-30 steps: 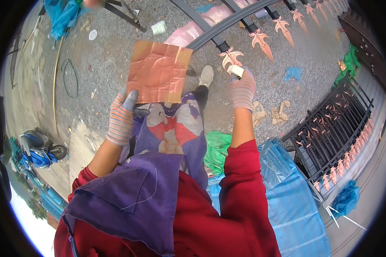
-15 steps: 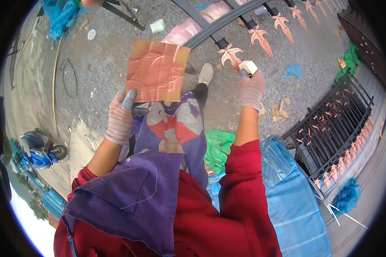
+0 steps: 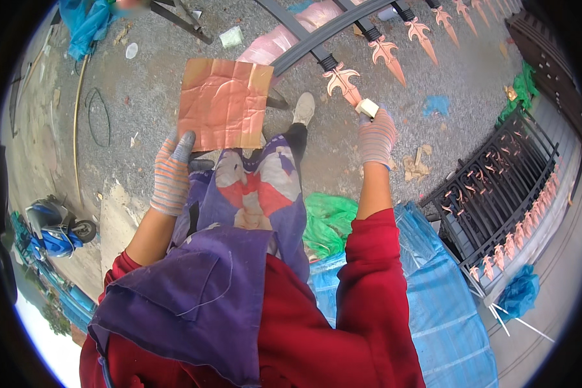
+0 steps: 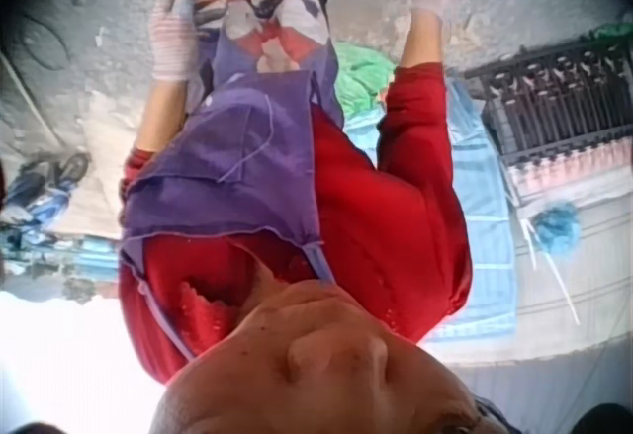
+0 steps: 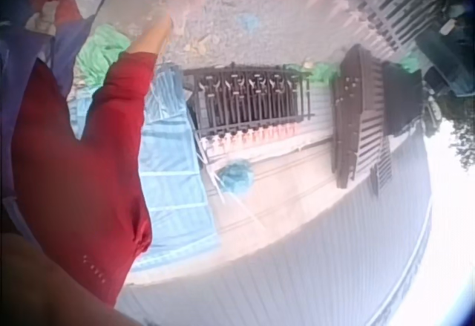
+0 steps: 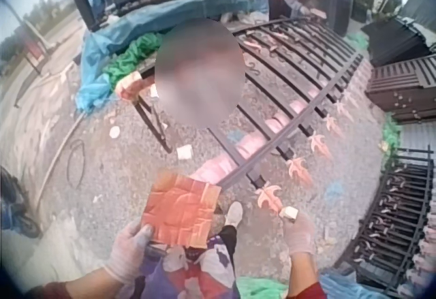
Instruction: The person applies pink paint to a metal gate using a brush, repeatedly dipping the brush into a paint container held in the other hand. The person works on the decorative elements of the gate, moving along its length to cover different sections.
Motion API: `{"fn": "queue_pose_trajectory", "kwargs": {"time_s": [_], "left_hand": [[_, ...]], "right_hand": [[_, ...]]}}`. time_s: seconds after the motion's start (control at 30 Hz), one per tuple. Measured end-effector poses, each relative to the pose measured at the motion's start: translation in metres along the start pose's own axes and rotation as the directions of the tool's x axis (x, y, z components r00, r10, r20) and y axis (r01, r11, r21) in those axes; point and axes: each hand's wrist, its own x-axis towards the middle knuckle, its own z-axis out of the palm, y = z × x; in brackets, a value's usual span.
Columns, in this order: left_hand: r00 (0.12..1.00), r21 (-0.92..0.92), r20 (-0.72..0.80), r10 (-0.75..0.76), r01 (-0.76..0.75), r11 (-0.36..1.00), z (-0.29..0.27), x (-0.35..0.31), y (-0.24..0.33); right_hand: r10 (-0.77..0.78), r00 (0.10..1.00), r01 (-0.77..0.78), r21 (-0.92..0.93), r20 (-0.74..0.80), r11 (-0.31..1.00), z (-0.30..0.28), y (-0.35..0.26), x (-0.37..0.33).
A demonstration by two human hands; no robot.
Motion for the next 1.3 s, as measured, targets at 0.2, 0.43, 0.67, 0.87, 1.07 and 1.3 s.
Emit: {"fn": "queue_pose_trajectory", "kwargs": {"time_s": [0.2,0.43,0.67,0.87,1.07,1.3], "left_hand": [[1.000,0.098,0.030,0.008,-0.011,0.995,0.006,-0.002,0.005],[1.000,-0.028,-0.020,-0.005,0.005,1.000,0.006,-0.004,0.002],[0.997,-0.009,0.071,0.021,-0.021,1.000,0.015,-0.002,0.006],[0.998,-0.001,-0.057,0.000,0.000,1.000,0.003,-0.004,0.008],[1.000,0.037,-0.026,0.004,-0.003,0.999,0.005,-0.001,0.008],[0.996,-0.007,-0.089,0.015,-0.015,1.000,0.000,-0.001,0.004]], "right_hand": [[-0.092,0.993,0.089,-0.034,-0.072,0.995,0.017,-0.018,0.003],[0.125,0.989,-0.113,0.131,-0.085,0.985,-0.016,0.017,-0.006],[-0.045,0.996,0.051,0.071,-0.081,0.996,0.019,0.008,0.028],[0.172,0.984,-0.159,0.223,-0.041,0.962,0.000,0.044,0.006],[-0.083,0.994,0.094,0.200,-0.066,0.975,-0.002,-0.028,0.027],[0.061,0.996,-0.055,0.105,-0.058,0.993,0.011,0.037,-0.003]]}}
